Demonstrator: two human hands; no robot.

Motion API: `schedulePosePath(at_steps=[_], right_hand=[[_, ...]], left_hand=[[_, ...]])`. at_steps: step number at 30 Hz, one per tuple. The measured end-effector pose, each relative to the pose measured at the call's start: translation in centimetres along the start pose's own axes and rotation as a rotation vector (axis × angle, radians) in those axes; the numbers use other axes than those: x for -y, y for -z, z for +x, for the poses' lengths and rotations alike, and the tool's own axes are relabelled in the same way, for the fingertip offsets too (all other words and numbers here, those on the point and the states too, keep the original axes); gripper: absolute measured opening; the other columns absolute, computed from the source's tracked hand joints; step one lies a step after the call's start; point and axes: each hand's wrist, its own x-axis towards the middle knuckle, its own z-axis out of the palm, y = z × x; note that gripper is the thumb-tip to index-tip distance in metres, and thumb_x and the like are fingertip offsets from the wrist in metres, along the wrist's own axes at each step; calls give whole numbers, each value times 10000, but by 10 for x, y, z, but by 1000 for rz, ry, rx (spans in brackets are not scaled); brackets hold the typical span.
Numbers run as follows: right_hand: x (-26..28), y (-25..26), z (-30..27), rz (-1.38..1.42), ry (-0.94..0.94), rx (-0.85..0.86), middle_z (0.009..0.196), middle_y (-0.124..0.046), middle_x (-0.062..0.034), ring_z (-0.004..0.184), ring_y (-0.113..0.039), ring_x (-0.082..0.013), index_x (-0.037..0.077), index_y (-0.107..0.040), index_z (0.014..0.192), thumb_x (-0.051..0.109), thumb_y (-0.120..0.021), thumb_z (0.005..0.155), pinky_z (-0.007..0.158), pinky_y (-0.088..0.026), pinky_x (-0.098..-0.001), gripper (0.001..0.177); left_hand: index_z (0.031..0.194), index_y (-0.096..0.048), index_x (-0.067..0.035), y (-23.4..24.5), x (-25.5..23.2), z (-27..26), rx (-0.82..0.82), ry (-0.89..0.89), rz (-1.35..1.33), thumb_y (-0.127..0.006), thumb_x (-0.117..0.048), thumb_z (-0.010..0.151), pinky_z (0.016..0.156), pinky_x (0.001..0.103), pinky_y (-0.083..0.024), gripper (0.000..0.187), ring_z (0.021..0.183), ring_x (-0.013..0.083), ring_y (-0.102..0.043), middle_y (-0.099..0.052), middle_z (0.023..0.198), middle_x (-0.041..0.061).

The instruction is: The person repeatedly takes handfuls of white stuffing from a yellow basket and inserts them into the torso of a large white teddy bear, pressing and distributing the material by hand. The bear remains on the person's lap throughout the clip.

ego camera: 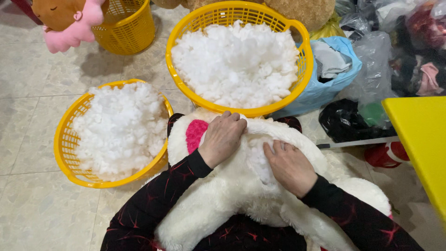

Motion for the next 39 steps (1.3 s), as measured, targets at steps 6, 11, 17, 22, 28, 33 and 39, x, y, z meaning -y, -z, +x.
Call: schedulePosePath(at_steps=[6, 11, 17, 22, 28, 33, 39], right_hand=[[2, 63, -6, -1, 241, -78, 1295, -579, -239, 1081, -616, -417, 40, -546, 1317, 98, -626, 699, 938, -520, -515, 625], [-52, 79, 23, 421, 87, 152, 1304, -612, -91, 1061, -653, -300, 117, -626, 1210, 142, -603, 897, 894, -532, -410, 315], [-117, 31, 132, 631, -20, -101, 1328, -598, -164, 1174, -601, -375, 52, -528, 1372, 236, -647, 930, 971, -495, -448, 494], [-121, -10, 191, 698, 17, 67, 1402, -509, -192, 1249, -536, -390, 110, -366, 1514, 297, -716, 861, 1013, -446, -451, 764], [-122, -8, 203, 708, -152, 14, 1418, -571, -132, 1174, -646, -328, 154, -430, 1514, 286, -695, 910, 1005, -510, -423, 673], [-120, 15, 205, 863, -19, -402, 1553, -298, -266, 1251, -546, -421, 67, -242, 1583, 252, -861, 764, 967, -525, -448, 1043], [-106, 16, 213, 664, 41, -580, 1615, -166, -340, 1235, -541, -522, 83, -226, 1576, 218, -910, 683, 885, -553, -492, 1133]], left_hand=[[865, -712, -64, -4, 19, 12, 430, 123, -91, -743, -287, 869, 764, 500, -523, 225, 915, 364, -679, -690, 884, 139], [976, -720, -78, -5, 85, 68, 83, 235, 91, -833, -305, 789, 797, 522, -551, 315, 1026, 381, -655, -686, 1044, 157], [1560, -228, -221, -46, 175, 112, 110, 572, 280, -951, -369, 611, 747, 538, -566, 1202, 983, 507, -621, -350, 1463, 270], [1570, -254, -250, -122, 222, 107, 271, 513, 196, -918, -306, 671, 768, 503, -584, 1119, 866, 523, -676, -319, 1473, 353], [1055, -730, -78, -139, 217, 111, 0, 317, 56, -676, 18, 913, 858, 491, -575, 180, 947, 407, -702, -630, 1214, 202], [1073, -714, -27, -73, 165, 138, -362, 153, -301, -687, 76, 799, 822, 461, -561, 294, 942, 403, -686, -633, 1193, 199], [1205, -648, -45, -29, 117, 168, -223, 413, -831, -683, -83, 848, 770, 397, -628, 361, 895, 289, -758, -686, 1124, 151]])
